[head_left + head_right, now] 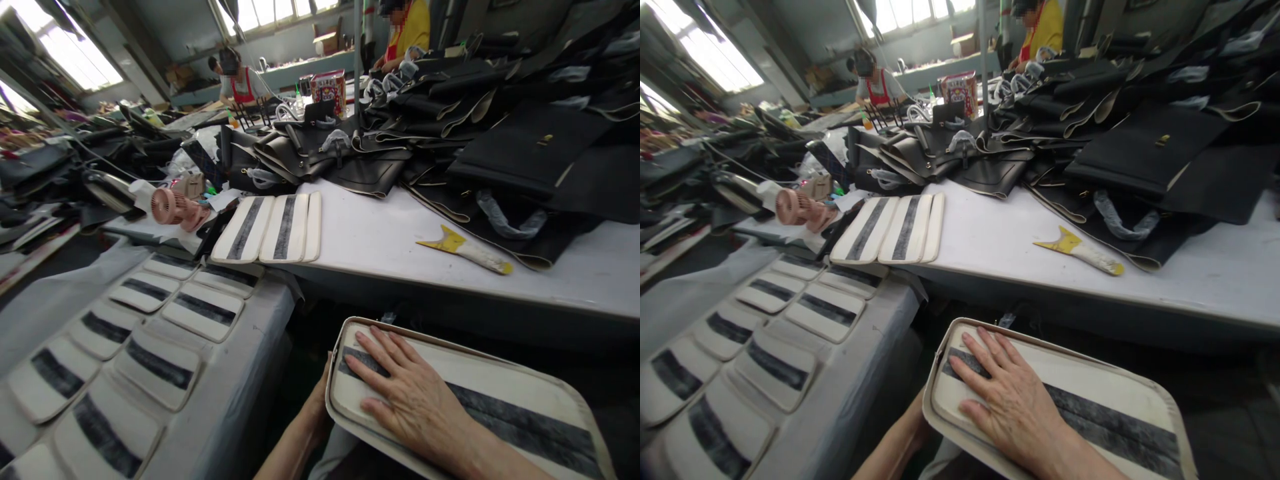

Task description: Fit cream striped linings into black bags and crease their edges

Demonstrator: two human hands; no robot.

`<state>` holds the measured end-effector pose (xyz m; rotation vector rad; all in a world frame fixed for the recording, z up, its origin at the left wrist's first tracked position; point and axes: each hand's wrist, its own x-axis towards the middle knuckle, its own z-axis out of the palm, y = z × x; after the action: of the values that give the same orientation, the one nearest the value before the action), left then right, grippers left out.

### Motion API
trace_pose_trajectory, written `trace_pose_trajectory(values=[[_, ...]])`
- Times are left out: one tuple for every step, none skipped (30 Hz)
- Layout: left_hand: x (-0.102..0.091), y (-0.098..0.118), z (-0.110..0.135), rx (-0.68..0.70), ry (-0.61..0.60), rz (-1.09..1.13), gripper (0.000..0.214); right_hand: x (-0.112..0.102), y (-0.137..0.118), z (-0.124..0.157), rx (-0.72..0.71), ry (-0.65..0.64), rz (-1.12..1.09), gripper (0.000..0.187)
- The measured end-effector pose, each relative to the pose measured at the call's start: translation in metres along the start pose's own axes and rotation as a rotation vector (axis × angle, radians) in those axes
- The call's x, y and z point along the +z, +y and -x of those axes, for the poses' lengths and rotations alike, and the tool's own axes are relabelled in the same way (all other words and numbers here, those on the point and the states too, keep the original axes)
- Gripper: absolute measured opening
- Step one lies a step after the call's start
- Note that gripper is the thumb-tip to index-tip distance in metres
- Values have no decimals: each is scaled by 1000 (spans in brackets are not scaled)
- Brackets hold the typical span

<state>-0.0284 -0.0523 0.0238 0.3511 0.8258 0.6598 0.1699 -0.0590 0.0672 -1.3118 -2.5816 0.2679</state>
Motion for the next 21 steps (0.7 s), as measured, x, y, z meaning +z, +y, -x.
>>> trace_pose_trajectory(values=[[-2, 0, 2, -2, 23, -4, 68, 0, 0, 0, -5, -5, -1, 61], [-3, 1, 4, 4, 52, -18, 69, -1, 1, 1, -11, -12, -4, 61], [-4, 4, 8, 19, 81, -43, 68, -1, 1, 1, -15, -19, -9, 61], [-3, 7, 11, 44, 109, -74, 65, -1, 1, 2, -16, -26, -15, 61], [-1, 10, 14, 80, 132, -110, 62, -2, 1, 2, -16, -32, -21, 61], [1, 14, 17, 107, 145, -145, 59, -2, 2, 3, -15, -38, -26, 61], [4, 17, 20, 127, 151, -175, 57, -1, 2, 3, -15, -42, -30, 61], [7, 20, 22, 139, 154, -199, 56, -1, 2, 3, -15, -44, -34, 60], [9, 23, 23, 144, 153, -220, 56, -1, 2, 4, -14, -42, -36, 60], [10, 25, 24, 146, 150, -239, 56, 0, 1, 4, -14, -37, -37, 60], [11, 28, 24, 146, 143, -260, 56, 0, 1, 4, -12, -30, -37, 60], [12, 31, 25, 147, 135, -284, 56, 1, 1, 4, -12, -22, -36, 61], [12, 34, 25, 149, 127, -313, 56, 2, 1, 4, -12, -12, -34, 61], [12, 37, 25, 147, 118, -347, 56, 3, 1, 4, -14, -3, -31, 62], [12, 41, 26, 137, 109, -383, 55, 4, 1, 4, -17, 5, -27, 62], [13, 45, 28, 127, 103, -426, 54, 5, 1, 4, -17, 12, -23, 63], [15, 49, 29, 127, 99, -484, 51, 5, 1, 4, -15, 18, -19, 63], [18, 54, 31, 145, 105, -565, 48, 6, 1, 4, -13, 23, -17, 63], [21, 58, 33, 180, 126, -677, 44, 6, 1, 5, -11, 29, -16, 63], [25, 62, 35, 231, 159, -820, 39, 6, 1, 5, -10, 37, -16, 63], [29, 65, 36, 288, 197, -984, 35, 6, 1, 5, -10, 45, -17, 63]])
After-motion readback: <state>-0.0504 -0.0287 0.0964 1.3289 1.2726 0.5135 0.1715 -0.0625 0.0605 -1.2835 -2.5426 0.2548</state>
